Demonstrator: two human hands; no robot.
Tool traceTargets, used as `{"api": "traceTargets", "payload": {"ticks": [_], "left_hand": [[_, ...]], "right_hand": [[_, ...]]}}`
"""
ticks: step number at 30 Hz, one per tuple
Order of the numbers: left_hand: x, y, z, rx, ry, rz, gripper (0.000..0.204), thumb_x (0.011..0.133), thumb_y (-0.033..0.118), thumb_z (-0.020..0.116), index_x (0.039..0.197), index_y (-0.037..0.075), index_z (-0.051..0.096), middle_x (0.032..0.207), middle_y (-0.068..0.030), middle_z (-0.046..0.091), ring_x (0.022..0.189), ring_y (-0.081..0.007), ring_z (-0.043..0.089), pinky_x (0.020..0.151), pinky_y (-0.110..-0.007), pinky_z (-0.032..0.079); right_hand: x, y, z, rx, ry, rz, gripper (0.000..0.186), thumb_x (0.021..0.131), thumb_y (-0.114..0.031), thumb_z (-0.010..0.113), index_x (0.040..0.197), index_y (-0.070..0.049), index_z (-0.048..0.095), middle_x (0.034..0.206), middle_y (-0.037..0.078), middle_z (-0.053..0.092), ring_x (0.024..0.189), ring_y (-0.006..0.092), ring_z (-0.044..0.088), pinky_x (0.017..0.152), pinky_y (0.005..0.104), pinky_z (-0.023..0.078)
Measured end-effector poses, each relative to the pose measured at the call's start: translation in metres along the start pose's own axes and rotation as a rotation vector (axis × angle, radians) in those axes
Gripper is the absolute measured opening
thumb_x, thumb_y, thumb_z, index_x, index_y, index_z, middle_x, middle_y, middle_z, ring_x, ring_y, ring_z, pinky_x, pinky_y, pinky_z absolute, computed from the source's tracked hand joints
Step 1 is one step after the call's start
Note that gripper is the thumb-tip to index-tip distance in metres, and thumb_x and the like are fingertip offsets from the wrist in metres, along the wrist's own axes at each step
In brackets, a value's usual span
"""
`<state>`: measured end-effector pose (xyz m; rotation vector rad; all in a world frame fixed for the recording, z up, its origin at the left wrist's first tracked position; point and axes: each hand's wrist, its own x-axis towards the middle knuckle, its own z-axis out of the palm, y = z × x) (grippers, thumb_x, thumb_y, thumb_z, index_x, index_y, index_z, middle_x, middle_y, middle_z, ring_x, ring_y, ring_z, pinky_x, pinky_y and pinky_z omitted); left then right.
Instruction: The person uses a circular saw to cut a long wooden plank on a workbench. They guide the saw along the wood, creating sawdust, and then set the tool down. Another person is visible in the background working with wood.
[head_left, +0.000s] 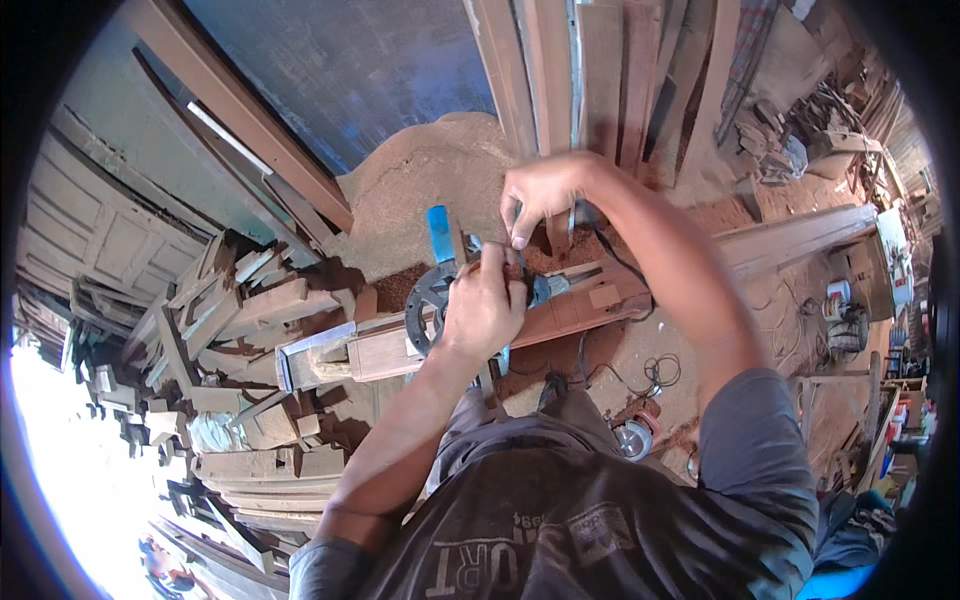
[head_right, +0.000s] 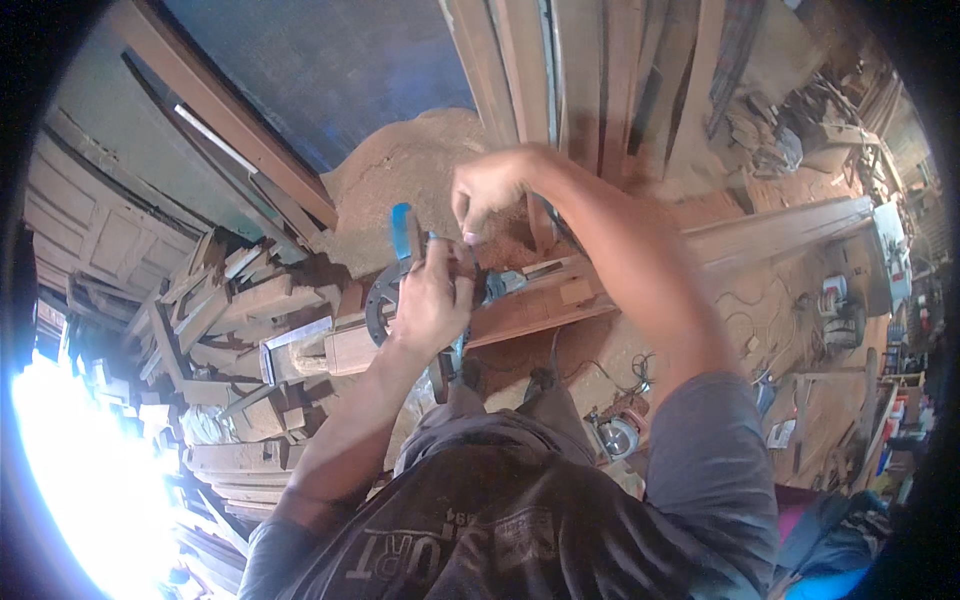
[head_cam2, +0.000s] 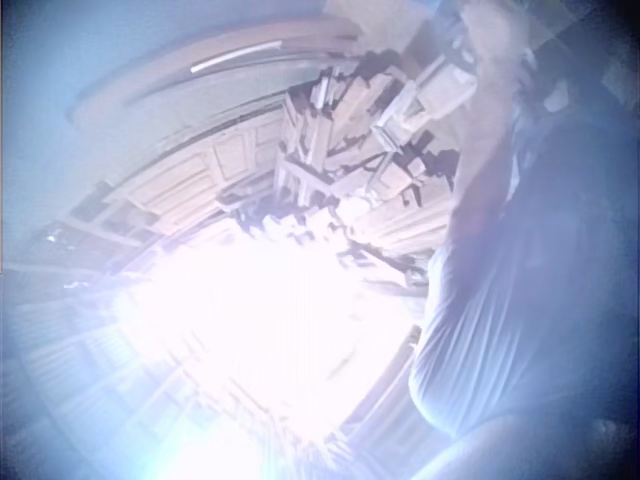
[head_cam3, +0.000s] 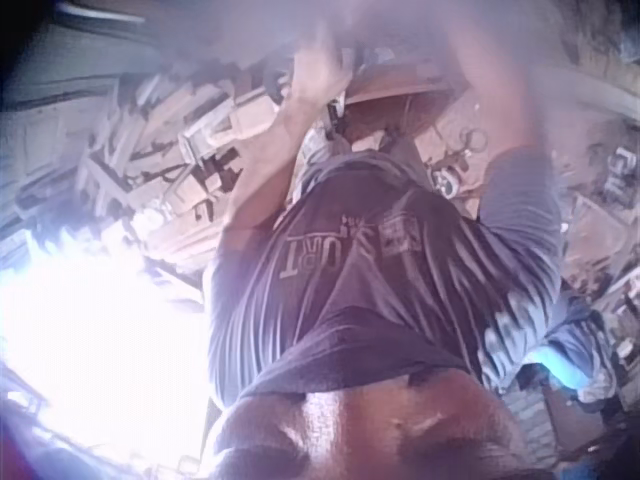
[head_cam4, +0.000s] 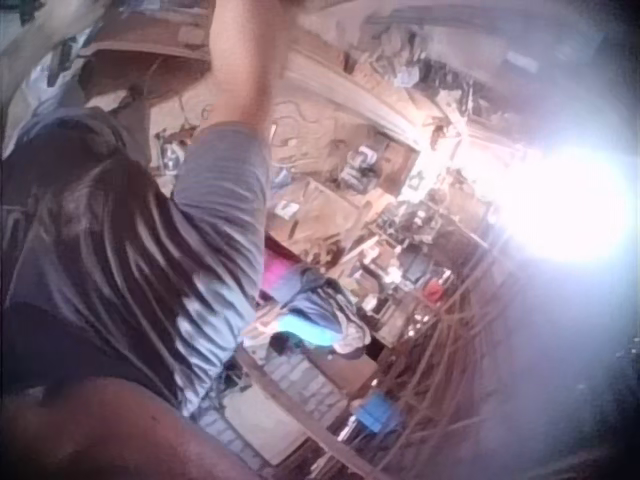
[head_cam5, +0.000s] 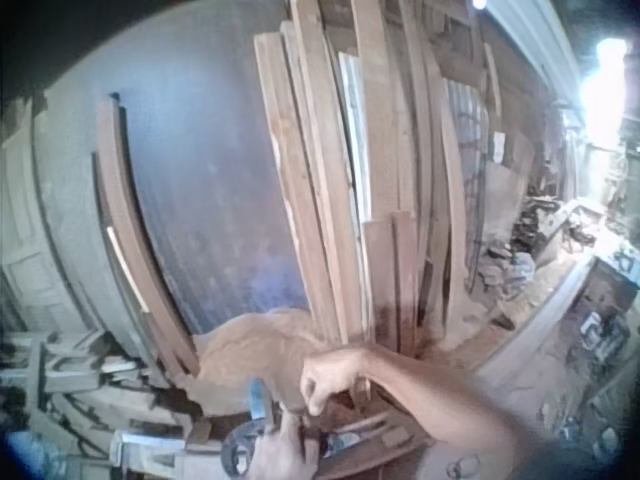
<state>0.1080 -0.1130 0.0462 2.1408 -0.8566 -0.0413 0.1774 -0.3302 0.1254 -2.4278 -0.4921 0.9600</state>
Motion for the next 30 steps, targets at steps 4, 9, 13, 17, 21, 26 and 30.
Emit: {"api": "traceTargets", "payload": {"ticks": [4,9,13,17,21,26,30], "left_hand": [[0.003,-0.002,-0.001,0.001,0.011,0.129,0.025,0.093,0.016,0.077,0.11,0.001,0.068,0.089,-0.0183,0.076,0.087,-0.0426,0.075,0.081,-0.051,0.06],[0.012,-0.002,0.0,0.108,0.03,0.188,0.033,0.087,0.03,0.089,0.1,0.002,0.079,0.092,-0.0153,0.077,0.092,-0.037,0.074,0.085,-0.046,0.06],[0.012,-0.005,0.003,0.099,0.014,0.168,0.028,0.089,0.029,0.086,0.097,0.003,0.078,0.091,-0.0131,0.075,0.09,-0.0353,0.073,0.087,-0.045,0.058],[0.014,-0.006,0.003,0.045,0.011,0.155,0.026,0.089,0.028,0.085,0.095,0.004,0.076,0.089,-0.0123,0.072,0.089,-0.0359,0.071,0.089,-0.046,0.055],[0.013,-0.001,0.0,0.031,0.013,0.084,0.038,0.09,0.03,0.087,0.108,0.002,0.068,0.089,-0.0155,0.074,0.086,-0.0374,0.073,0.082,-0.048,0.057],[0.014,-0.004,0.003,-0.04,0.009,-0.072,0.032,0.097,0.019,0.077,0.114,0.002,0.056,0.092,-0.0209,0.074,0.086,-0.0469,0.072,0.08,-0.056,0.057],[0.015,-0.01,0.006,-0.112,0.023,-0.05,0.028,0.096,0.004,0.065,0.12,0.001,0.049,0.088,-0.0243,0.071,0.087,-0.0499,0.072,0.079,-0.059,0.058]], "right_hand": [[0.061,0.081,0.06,0.556,-0.033,-0.079,0.03,0.09,-0.021,0.085,0.116,-0.006,0.08,0.098,-0.001,0.077,0.079,0.0092,0.06,0.064,0.0309,0.049],[0.07,0.124,0.183,1.332,0.283,-0.677,0.035,0.09,-0.018,0.086,0.12,-0.006,0.073,0.106,0.002,0.072,0.082,0.0113,0.062,0.066,0.0304,0.049],[0.068,0.09,0.29,0.459,0.425,-0.133,0.029,0.101,-0.038,0.078,0.102,-0.012,0.066,0.093,0.002,0.064,0.076,0.0142,0.061,0.058,0.0341,0.045],[0.02,0.021,0.321,1.474,0.392,0.011,0.043,0.108,-0.045,0.064,0.096,-0.004,0.068,0.088,0.013,0.073,0.071,0.0257,0.07,0.066,0.0443,0.054],[-0.056,-0.042,0.225,0.184,0.859,0.015,0.047,0.114,-0.039,0.053,0.091,-0.002,0.069,0.081,0.016,0.075,0.071,0.025,0.075,0.065,0.0451,0.059],[-0.119,-0.08,0.067,-0.335,0.189,0.013,0.054,0.114,-0.036,0.051,0.086,0.003,0.075,0.067,0.021,0.069,0.067,0.0359,0.075,0.062,0.0507,0.061],[-0.05,-0.06,-0.004,-0.49,0.309,0.013,0.066,0.114,-0.05,0.051,0.075,-0.002,0.075,0.062,0.015,0.067,0.06,0.0276,0.071,0.063,0.0484,0.06]]}}
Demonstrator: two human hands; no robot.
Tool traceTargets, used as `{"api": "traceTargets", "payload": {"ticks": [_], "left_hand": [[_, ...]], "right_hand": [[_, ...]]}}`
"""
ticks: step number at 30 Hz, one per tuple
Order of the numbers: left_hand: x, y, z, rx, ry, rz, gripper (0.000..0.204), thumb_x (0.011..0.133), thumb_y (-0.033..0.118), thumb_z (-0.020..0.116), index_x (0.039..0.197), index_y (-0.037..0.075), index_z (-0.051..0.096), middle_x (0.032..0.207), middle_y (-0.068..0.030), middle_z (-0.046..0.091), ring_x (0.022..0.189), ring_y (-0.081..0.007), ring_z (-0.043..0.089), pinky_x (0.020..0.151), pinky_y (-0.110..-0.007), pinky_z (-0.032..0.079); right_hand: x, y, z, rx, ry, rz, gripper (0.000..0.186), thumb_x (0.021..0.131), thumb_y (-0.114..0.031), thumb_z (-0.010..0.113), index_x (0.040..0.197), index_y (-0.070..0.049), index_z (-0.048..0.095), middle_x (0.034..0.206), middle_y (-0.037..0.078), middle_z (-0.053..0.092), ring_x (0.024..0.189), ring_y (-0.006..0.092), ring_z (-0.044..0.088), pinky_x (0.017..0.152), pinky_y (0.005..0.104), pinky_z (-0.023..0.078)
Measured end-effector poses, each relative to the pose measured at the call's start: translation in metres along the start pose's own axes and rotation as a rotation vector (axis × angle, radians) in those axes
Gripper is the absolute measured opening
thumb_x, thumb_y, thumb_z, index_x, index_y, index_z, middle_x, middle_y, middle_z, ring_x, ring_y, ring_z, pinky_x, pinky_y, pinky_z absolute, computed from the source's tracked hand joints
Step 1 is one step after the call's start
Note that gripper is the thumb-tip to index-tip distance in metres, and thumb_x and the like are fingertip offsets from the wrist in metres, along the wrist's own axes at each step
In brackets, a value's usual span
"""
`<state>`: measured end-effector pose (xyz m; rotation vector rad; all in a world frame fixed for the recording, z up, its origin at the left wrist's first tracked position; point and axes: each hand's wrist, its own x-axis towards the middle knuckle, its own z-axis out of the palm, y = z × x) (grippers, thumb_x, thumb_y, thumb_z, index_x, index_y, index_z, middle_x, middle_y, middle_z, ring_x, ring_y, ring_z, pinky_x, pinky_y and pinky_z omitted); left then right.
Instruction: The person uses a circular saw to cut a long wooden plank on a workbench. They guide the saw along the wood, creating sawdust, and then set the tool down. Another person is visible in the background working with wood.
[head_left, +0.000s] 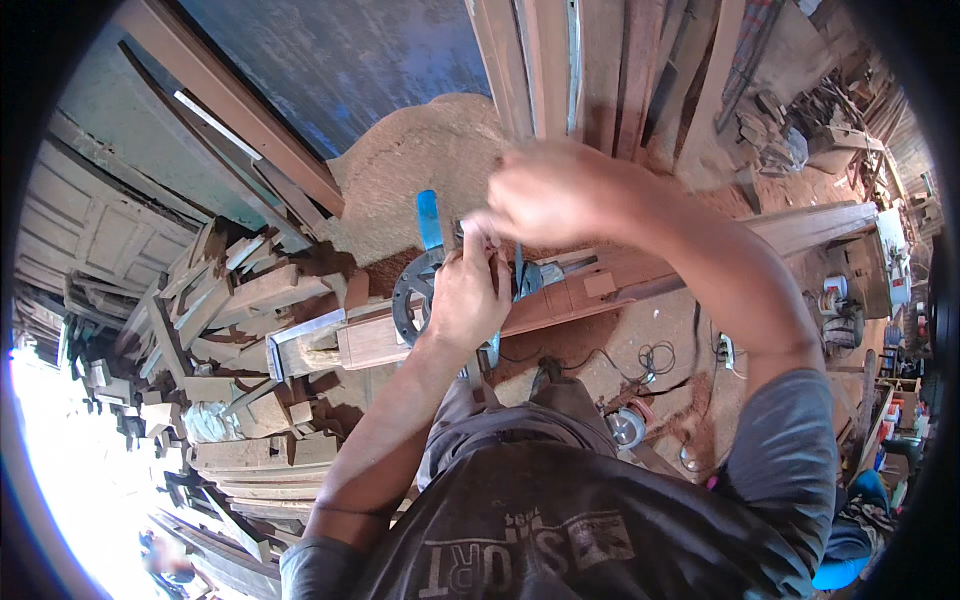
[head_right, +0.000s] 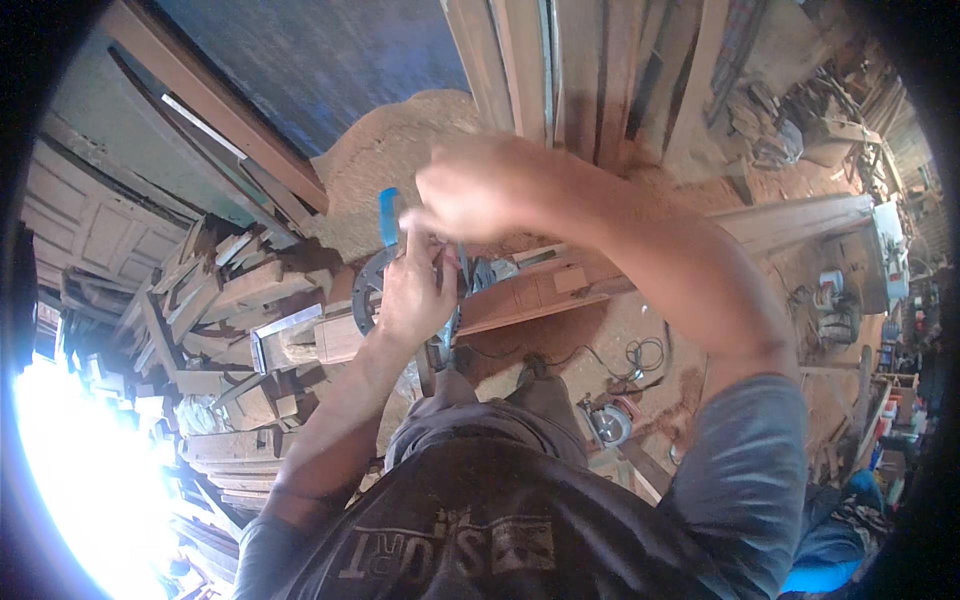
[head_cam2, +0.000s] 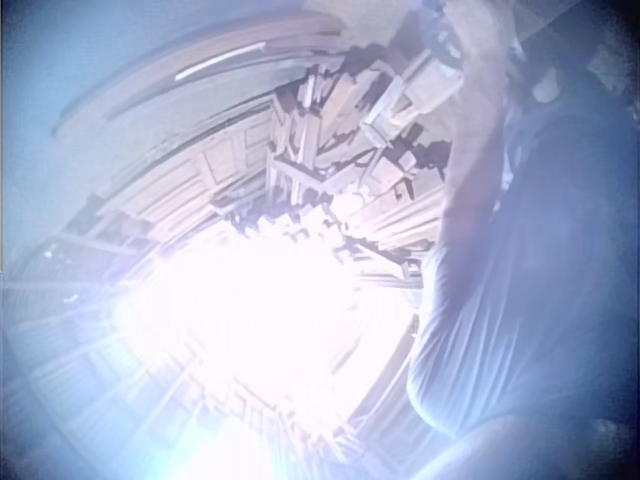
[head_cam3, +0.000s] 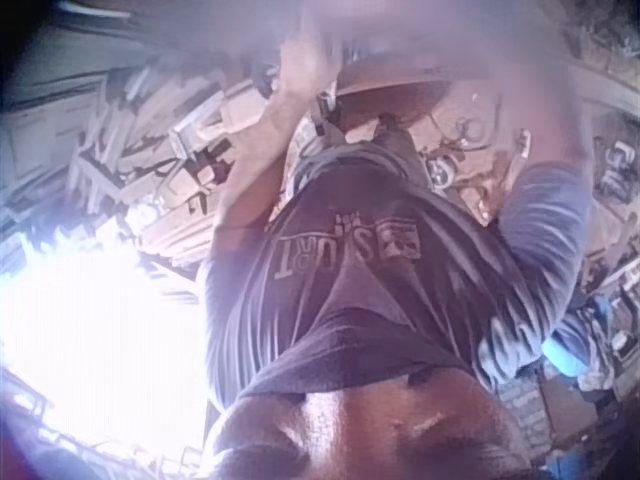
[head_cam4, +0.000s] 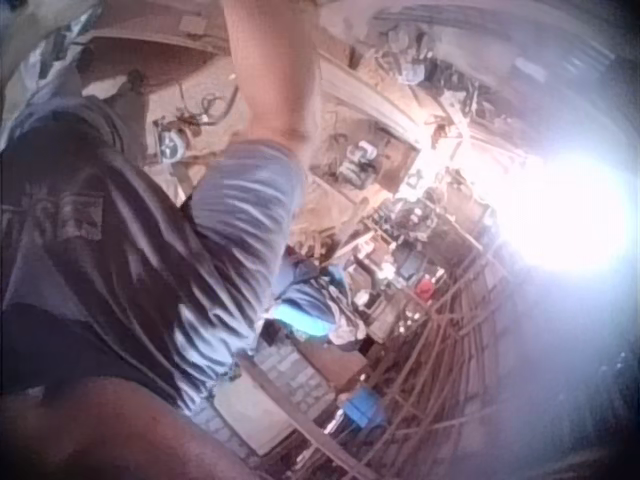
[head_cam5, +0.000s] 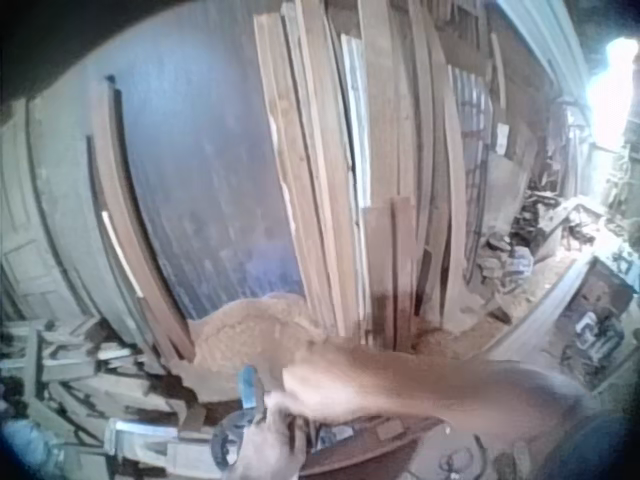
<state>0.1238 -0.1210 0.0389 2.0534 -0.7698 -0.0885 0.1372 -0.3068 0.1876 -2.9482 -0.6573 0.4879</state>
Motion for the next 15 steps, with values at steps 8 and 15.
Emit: {"api": "traceTargets", "payload": {"ticks": [8,15], "left_hand": [[-0.002,0.003,-0.004,0.064,0.068,0.122,0.031,0.096,0.004,0.067,0.121,0.001,0.05,0.088,-0.0229,0.074,0.086,-0.0475,0.074,0.075,-0.055,0.06],[0.0,0.004,0.002,0.136,0.054,0.112,0.034,0.097,0.011,0.076,0.118,0.001,0.053,0.082,-0.0174,0.072,0.082,-0.0432,0.073,0.075,-0.051,0.058]], "right_hand": [[0.105,0.092,0.206,1.465,-0.098,0.001,0.046,0.112,-0.049,0.058,0.108,-0.006,0.074,0.097,0.006,0.071,0.085,0.0164,0.065,0.073,0.04,0.057],[0.019,-0.042,0.339,1.884,0.213,0.55,0.044,0.116,-0.042,0.048,0.105,-0.004,0.067,0.08,0.007,0.063,0.069,0.0183,0.058,0.066,0.0376,0.051]]}}
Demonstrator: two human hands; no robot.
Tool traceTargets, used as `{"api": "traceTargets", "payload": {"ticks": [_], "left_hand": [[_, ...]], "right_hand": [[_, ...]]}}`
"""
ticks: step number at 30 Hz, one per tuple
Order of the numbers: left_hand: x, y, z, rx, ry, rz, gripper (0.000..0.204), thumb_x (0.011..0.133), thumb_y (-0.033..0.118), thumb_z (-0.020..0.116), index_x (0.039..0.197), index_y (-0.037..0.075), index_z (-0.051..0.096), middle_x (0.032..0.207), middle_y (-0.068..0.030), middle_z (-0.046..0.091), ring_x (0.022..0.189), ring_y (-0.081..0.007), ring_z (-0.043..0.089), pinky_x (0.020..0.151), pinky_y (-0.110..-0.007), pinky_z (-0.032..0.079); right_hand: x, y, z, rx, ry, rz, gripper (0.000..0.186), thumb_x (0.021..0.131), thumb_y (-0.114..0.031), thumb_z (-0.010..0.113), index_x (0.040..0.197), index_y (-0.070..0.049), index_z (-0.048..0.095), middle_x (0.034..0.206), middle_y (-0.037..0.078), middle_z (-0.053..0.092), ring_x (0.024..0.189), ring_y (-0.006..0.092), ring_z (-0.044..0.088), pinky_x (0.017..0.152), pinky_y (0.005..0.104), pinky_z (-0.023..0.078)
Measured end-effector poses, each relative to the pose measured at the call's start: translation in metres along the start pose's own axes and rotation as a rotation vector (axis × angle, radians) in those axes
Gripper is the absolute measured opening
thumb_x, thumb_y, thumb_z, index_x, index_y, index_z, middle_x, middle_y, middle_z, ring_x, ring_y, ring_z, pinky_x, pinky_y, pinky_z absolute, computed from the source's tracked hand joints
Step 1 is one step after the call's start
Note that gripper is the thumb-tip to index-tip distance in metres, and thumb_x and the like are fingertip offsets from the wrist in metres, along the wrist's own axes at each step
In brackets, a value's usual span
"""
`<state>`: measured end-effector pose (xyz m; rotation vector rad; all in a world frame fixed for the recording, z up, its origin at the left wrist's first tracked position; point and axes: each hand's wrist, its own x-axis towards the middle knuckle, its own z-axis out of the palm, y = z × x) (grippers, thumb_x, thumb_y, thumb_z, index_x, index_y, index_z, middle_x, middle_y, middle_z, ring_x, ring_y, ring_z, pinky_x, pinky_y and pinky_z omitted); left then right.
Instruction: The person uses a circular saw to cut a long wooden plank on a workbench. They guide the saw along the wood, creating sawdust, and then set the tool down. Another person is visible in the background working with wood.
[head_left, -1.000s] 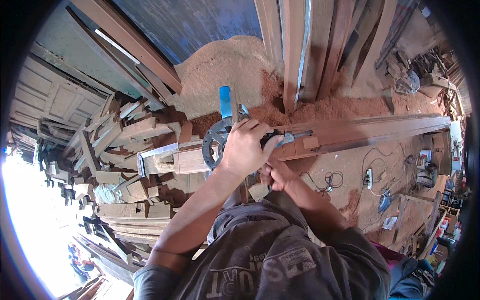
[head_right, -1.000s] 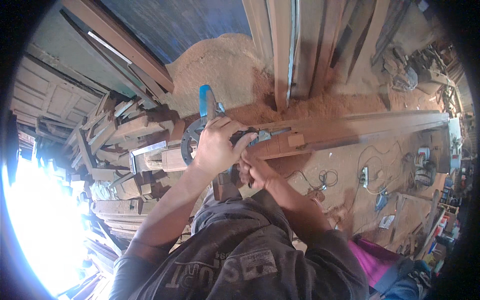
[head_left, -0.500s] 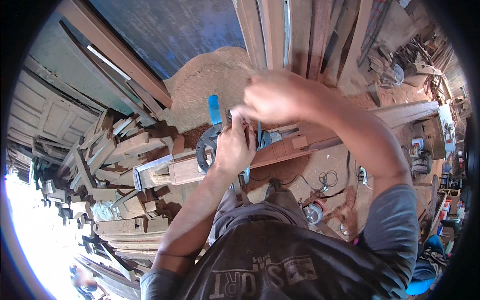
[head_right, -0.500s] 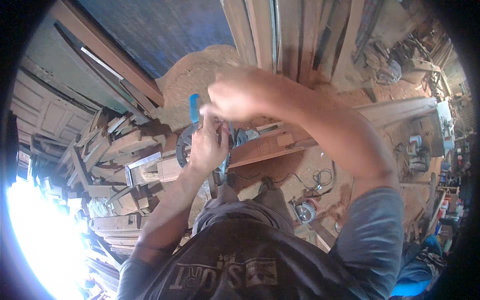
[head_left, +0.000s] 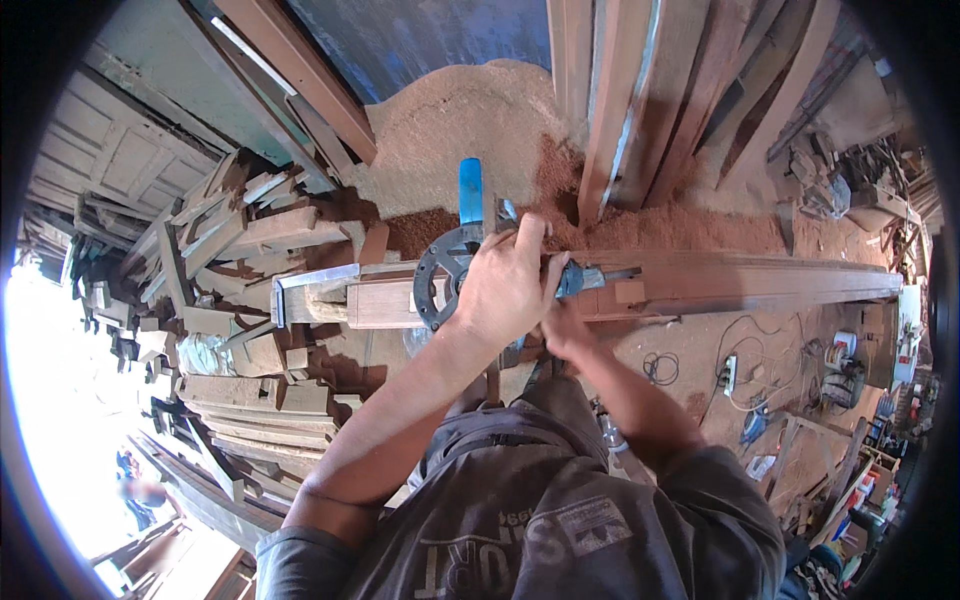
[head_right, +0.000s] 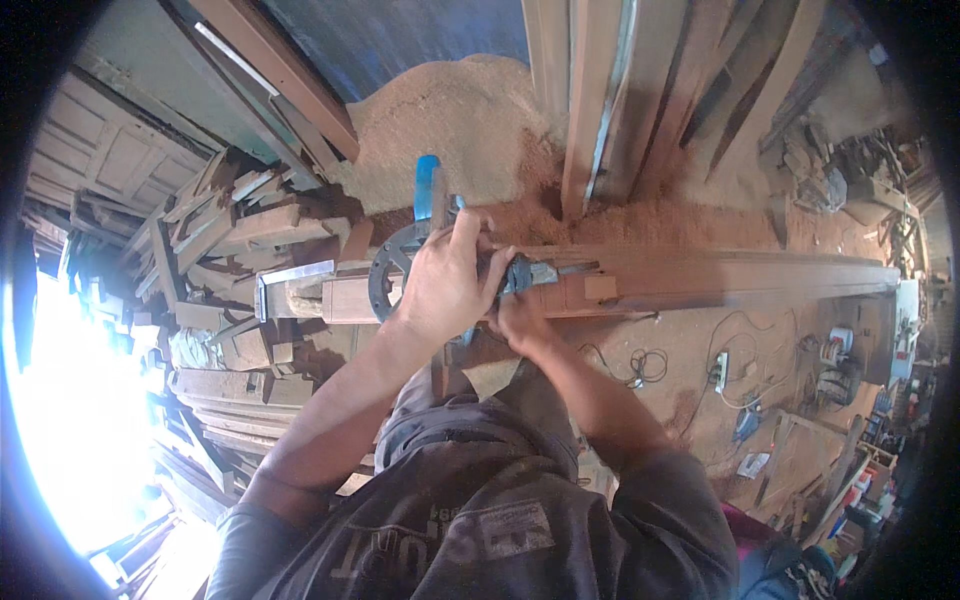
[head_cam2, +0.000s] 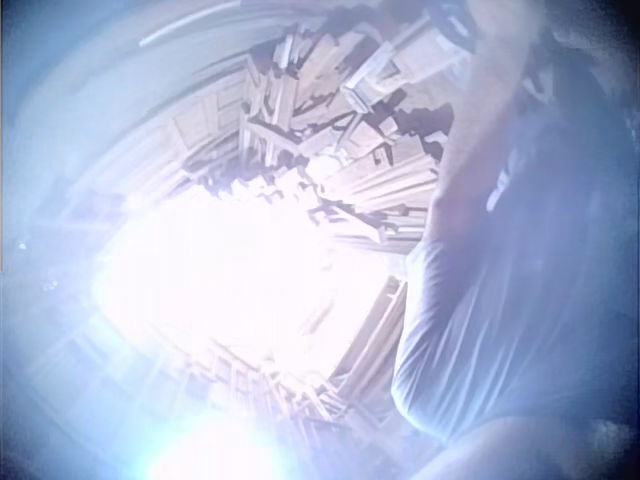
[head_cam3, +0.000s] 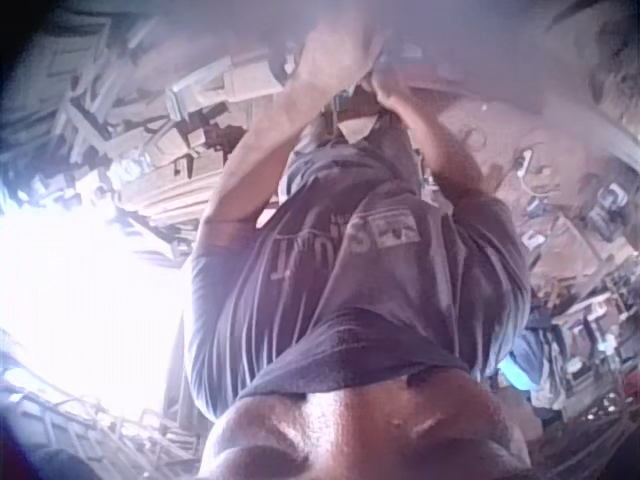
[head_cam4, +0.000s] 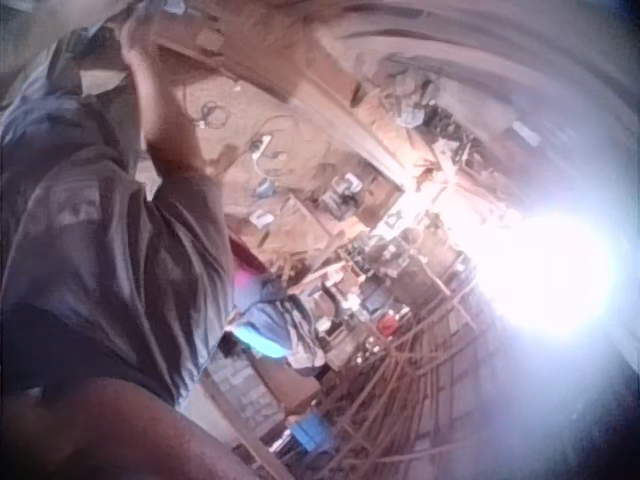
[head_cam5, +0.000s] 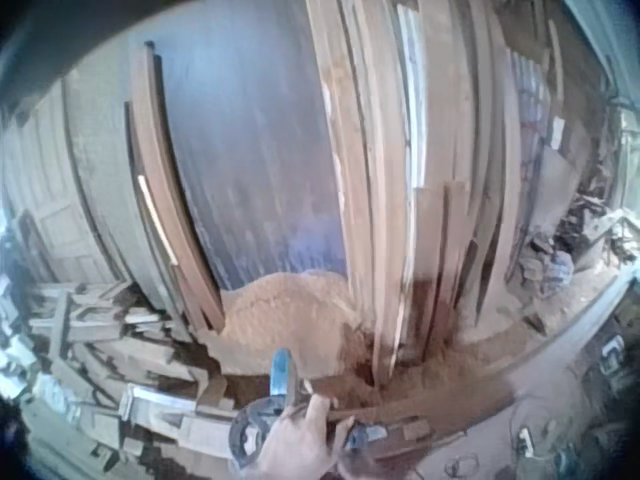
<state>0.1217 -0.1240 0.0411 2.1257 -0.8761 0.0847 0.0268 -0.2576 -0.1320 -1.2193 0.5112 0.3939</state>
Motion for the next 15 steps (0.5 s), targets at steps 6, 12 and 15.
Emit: {"api": "traceTargets", "payload": {"ticks": [6,12,15], "left_hand": [[-0.001,0.003,-0.002,-0.009,-0.059,-0.051,0.028,0.099,0.011,0.073,0.116,0.003,0.052,0.083,-0.0203,0.073,0.087,-0.0454,0.074,0.083,-0.053,0.056],[-0.002,0.002,-0.004,0.023,-0.054,-0.023,0.026,0.097,0.007,0.069,0.115,0.004,0.052,0.087,-0.0218,0.074,0.089,-0.0462,0.073,0.083,-0.056,0.058],[-0.002,-0.001,-0.006,-0.025,-0.056,0.005,0.027,0.094,0.005,0.066,0.115,0.002,0.051,0.086,-0.0234,0.071,0.087,-0.0507,0.071,0.081,-0.057,0.059]], "right_hand": [[-0.126,-0.098,0.027,-0.871,0.181,-0.642,0.042,0.115,-0.036,0.05,0.1,-0.003,0.07,0.069,0.014,0.066,0.059,0.023,0.063,0.062,0.0392,0.052],[-0.13,-0.275,0.034,-1.681,-0.105,-1.474,0.069,0.114,-0.045,0.048,0.063,-0.004,0.07,0.056,0.015,0.064,0.052,0.0294,0.066,0.063,0.0489,0.056],[-0.053,-0.323,0.046,-1.737,-0.282,-0.709,0.082,0.114,-0.062,0.043,0.056,-0.007,0.06,0.047,0.007,0.048,0.044,0.0236,0.052,0.048,0.0444,0.045]]}}
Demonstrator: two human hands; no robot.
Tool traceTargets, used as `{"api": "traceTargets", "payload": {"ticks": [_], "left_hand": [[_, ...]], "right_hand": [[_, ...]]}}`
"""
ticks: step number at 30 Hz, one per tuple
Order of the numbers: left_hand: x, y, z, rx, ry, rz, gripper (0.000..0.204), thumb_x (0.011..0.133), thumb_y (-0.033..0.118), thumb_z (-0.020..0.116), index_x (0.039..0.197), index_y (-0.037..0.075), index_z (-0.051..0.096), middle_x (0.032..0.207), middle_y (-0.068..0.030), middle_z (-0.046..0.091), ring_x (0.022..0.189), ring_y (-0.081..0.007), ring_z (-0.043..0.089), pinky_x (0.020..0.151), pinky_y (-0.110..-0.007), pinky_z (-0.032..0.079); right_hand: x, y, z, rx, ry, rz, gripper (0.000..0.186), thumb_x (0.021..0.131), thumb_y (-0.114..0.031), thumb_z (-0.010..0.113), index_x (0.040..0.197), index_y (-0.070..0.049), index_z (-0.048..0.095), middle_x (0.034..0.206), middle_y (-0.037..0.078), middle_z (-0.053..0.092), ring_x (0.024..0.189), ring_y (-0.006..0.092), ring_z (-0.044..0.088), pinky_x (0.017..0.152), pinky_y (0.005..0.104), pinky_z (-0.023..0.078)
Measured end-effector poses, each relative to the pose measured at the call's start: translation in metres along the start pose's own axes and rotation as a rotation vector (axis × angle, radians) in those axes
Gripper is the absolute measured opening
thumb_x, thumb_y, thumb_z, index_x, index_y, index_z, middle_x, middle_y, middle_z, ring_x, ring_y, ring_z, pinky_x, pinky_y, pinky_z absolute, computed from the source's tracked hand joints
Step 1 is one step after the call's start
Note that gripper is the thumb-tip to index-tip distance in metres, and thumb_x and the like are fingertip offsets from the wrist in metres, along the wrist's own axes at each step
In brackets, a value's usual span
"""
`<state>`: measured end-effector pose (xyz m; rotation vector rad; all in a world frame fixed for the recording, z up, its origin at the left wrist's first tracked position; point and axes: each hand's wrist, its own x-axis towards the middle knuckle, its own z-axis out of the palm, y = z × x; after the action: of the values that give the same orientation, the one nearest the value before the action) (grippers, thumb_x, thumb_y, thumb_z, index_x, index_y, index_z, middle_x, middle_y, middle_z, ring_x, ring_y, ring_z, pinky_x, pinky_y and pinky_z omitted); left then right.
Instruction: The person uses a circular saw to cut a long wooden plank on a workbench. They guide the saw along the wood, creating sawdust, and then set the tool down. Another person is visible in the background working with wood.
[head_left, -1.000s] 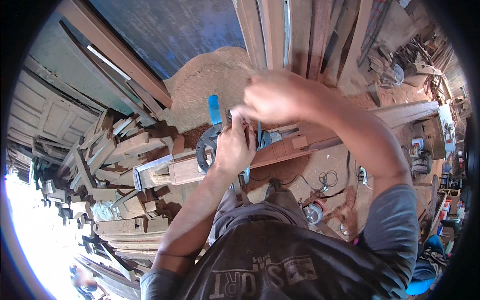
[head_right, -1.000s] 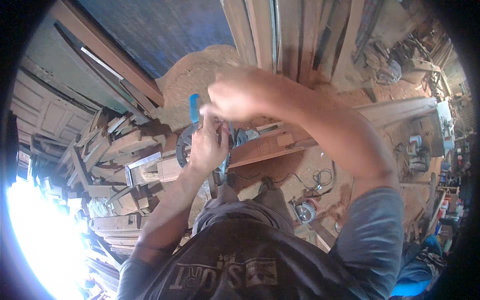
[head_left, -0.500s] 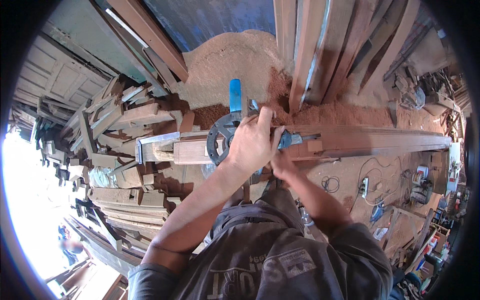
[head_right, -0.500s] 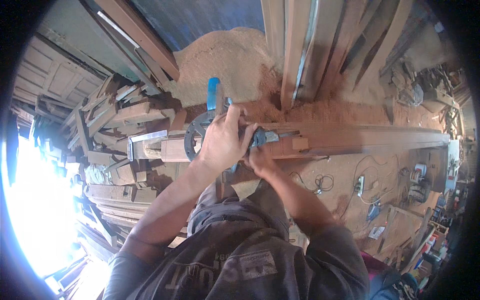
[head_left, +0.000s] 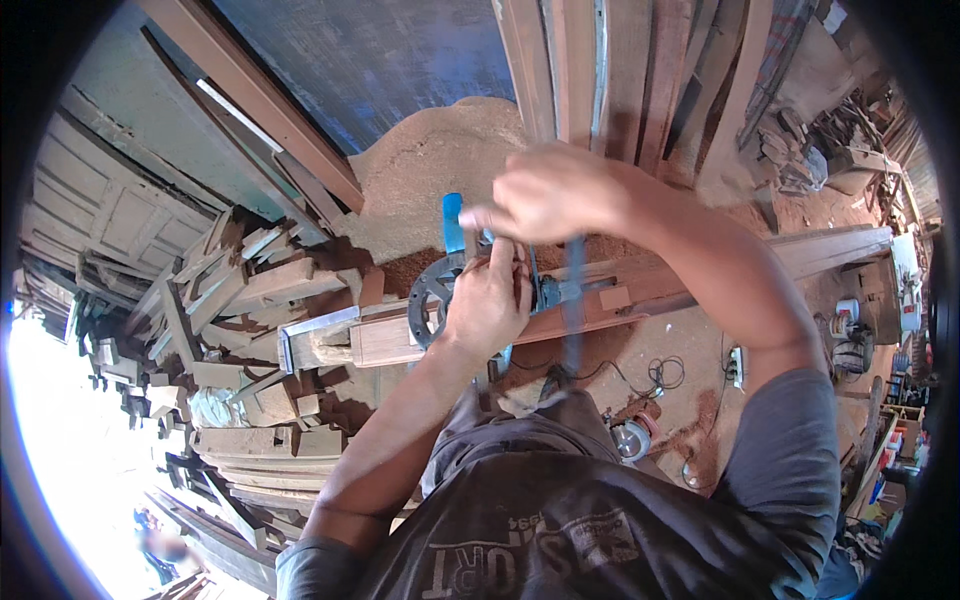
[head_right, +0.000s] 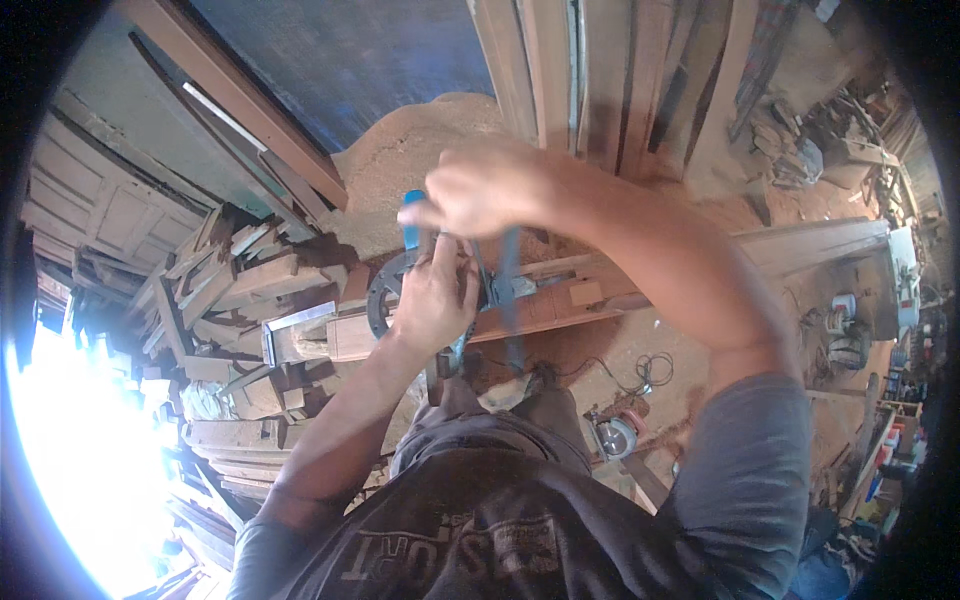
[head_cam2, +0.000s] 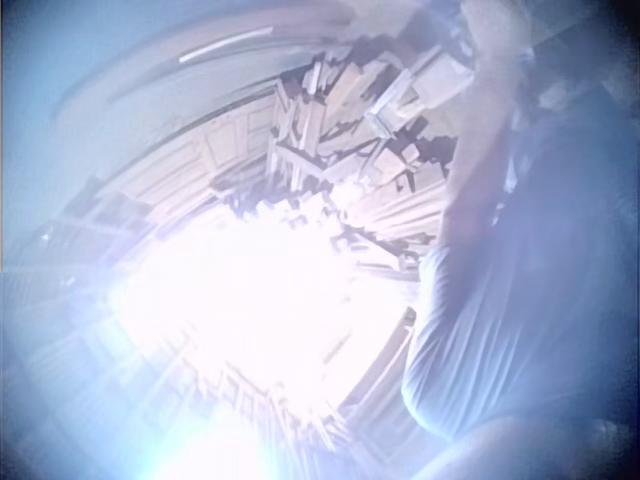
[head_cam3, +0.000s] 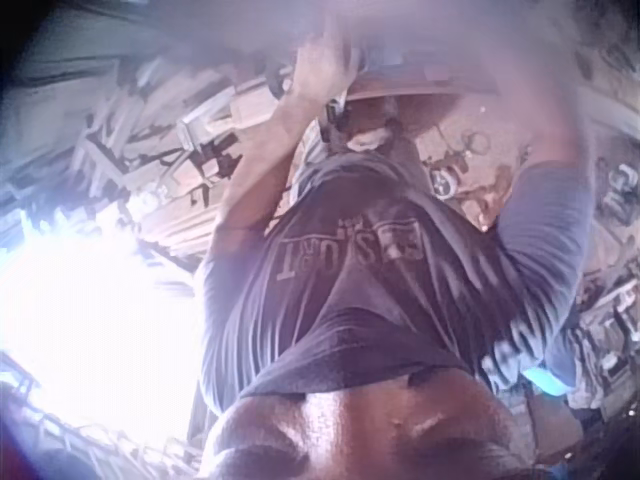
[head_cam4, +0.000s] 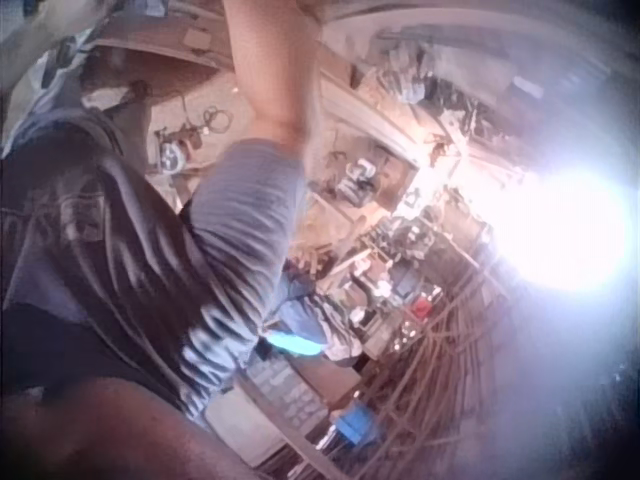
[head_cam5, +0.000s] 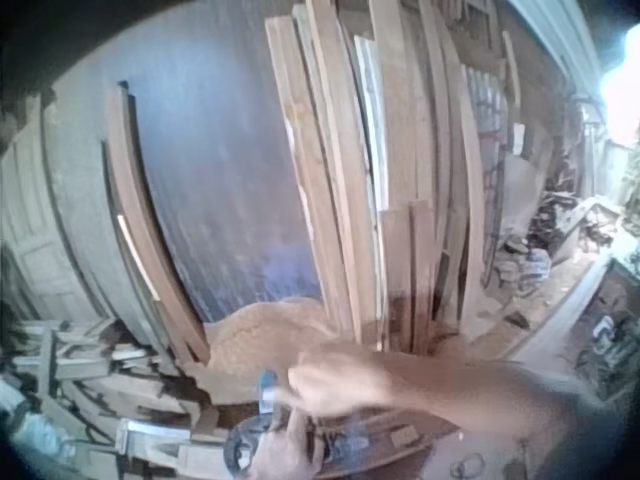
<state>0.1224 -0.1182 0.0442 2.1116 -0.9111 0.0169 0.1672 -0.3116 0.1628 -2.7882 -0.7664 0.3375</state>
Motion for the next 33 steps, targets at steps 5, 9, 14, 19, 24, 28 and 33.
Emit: {"api": "traceTargets", "payload": {"ticks": [5,9,14,19,24,28,33], "left_hand": [[0.001,-0.005,-0.001,-0.001,-0.031,0.002,0.031,0.095,0.002,0.066,0.122,0.0,0.051,0.088,-0.0232,0.074,0.084,-0.0477,0.074,0.072,-0.055,0.06],[0.001,-0.005,0.0,-0.037,-0.002,0.076,0.02,0.093,0.004,0.07,0.111,0.003,0.062,0.089,-0.0172,0.076,0.087,-0.0431,0.075,0.081,-0.051,0.059],[0.0,0.004,0.003,0.138,-0.022,0.125,0.01,0.096,0.013,0.075,0.099,0.005,0.08,0.097,-0.0117,0.076,0.097,-0.0351,0.07,0.094,-0.046,0.056],[0.005,0.007,0.006,0.268,-0.014,0.185,0.014,0.099,0.017,0.075,0.097,0.004,0.081,0.1,-0.0108,0.076,0.106,-0.0332,0.065,0.096,-0.045,0.055],[0.009,0.004,0.011,0.265,-0.009,0.233,0.014,0.099,0.014,0.074,0.093,0.002,0.079,0.094,-0.0123,0.075,0.098,-0.0347,0.068,0.095,-0.046,0.054],[0.011,0.005,0.017,0.248,-0.012,0.285,0.014,0.098,0.013,0.075,0.09,0.002,0.077,0.09,-0.013,0.074,0.094,-0.0359,0.069,0.093,-0.047,0.055],[0.009,0.002,0.011,0.294,-0.053,0.222,0.015,0.098,0.014,0.075,0.089,0.002,0.077,0.089,-0.0134,0.074,0.09,-0.0361,0.069,0.091,-0.046,0.054]], "right_hand": [[0.072,0.088,0.106,0.466,-0.041,0.256,0.085,0.109,-0.073,0.046,0.059,-0.006,0.062,0.051,0.003,0.05,0.047,0.0178,0.046,0.049,0.0394,0.042],[0.04,0.11,0.225,1.203,0.014,0.348,0.071,0.109,-0.068,0.053,0.075,-0.008,0.068,0.063,0.001,0.058,0.061,0.0123,0.057,0.058,0.0313,0.045],[0.003,0.065,0.329,1.566,0.21,0.569,0.059,0.108,-0.061,0.059,0.088,-0.008,0.071,0.069,-0.001,0.06,0.061,0.0097,0.056,0.057,0.028,0.043],[-0.003,0.109,0.289,1.737,0.187,0.636,0.049,0.108,-0.054,0.064,0.1,-0.007,0.074,0.074,-0.003,0.063,0.062,0.007,0.055,0.056,0.0247,0.042],[-0.078,0.197,0.109,1.046,-0.296,0.536,0.062,0.101,-0.07,0.066,0.105,-0.009,0.077,0.075,-0.002,0.064,0.063,0.0047,0.057,0.053,0.0217,0.042],[-0.048,0.168,0.024,0.586,-0.313,0.543,0.051,0.1,-0.062,0.074,0.093,-0.011,0.074,0.064,-0.005,0.056,0.051,0.0075,0.044,0.047,0.0248,0.034],[0.007,0.093,-0.018,0.229,-0.146,0.453,0.057,0.086,-0.068,0.085,0.078,-0.013,0.071,0.06,-0.005,0.054,0.053,0.0096,0.05,0.047,0.0323,0.035]]}}
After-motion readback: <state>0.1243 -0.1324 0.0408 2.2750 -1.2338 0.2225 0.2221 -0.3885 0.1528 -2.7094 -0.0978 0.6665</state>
